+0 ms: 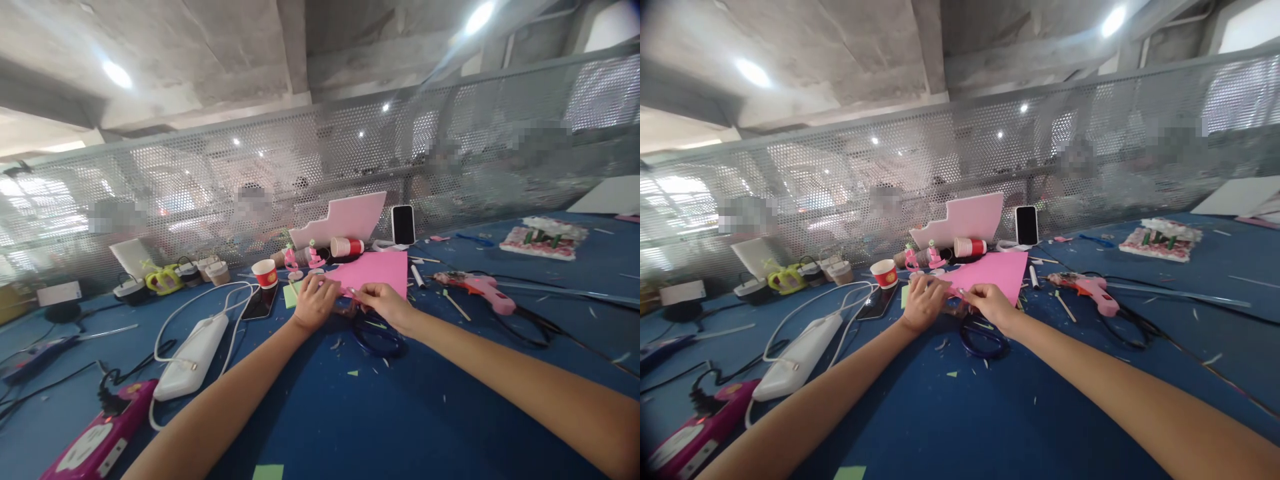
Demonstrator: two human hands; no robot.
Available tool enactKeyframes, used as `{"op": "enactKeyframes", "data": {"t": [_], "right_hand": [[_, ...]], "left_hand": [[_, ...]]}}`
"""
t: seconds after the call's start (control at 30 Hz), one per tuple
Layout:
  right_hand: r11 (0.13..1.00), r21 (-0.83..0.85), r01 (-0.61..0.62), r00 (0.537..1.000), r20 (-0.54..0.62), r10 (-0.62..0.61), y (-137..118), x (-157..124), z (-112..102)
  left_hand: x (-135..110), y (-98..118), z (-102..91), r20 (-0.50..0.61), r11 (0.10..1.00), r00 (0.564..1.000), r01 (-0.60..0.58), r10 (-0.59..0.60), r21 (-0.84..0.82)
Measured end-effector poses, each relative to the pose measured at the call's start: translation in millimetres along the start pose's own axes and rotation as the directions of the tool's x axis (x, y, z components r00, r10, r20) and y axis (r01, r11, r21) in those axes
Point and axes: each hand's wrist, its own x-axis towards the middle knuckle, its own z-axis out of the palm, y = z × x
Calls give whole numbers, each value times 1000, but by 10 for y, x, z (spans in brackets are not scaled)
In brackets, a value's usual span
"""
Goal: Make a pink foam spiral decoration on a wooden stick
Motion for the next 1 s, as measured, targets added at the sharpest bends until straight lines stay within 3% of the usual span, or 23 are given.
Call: {"op": "enactKeyframes", "data": {"t": [0.07,0.13,0.23,0.3,0.33,0.47,0.57,0.63,0.7,0.8,0.9,1.0], "right_hand": [[997,-55,46,998,-36,-48,-3,0,-16],[991,-110,73,994,-75,-82,2,8,-42],[968,-226,106,988,-83,-128,22,27,-82],[943,-303,138,985,-56,-162,35,33,-97],[931,-332,150,984,-37,-172,39,33,-101],[910,-388,147,988,25,-149,34,25,-96],[938,-323,126,992,65,-111,14,30,-83],[976,-212,41,995,96,-21,-5,41,-70],[991,-95,-92,987,121,103,-28,52,-54],[973,14,-228,967,120,225,-66,55,-36],[952,82,-294,952,114,284,-113,40,-33],[915,192,-354,932,155,328,-169,22,-46]], "left_hand": [[-6,-15,39,-68,983,982,175,-178,-49],[-6,-4,87,-78,904,914,377,-398,-200],[5,56,165,163,571,723,645,-671,-509],[17,108,207,355,368,628,730,-692,-575],[23,131,220,419,322,614,748,-669,-581],[50,172,213,491,357,633,759,-599,-544],[65,161,173,450,436,626,774,-637,-459],[71,156,149,401,498,640,765,-655,-408],[70,169,131,313,605,698,715,-644,-349],[58,221,107,159,798,832,555,-532,-234],[44,275,72,56,940,946,322,-318,-113],[48,281,20,16,999,1000,26,-27,38]]}}
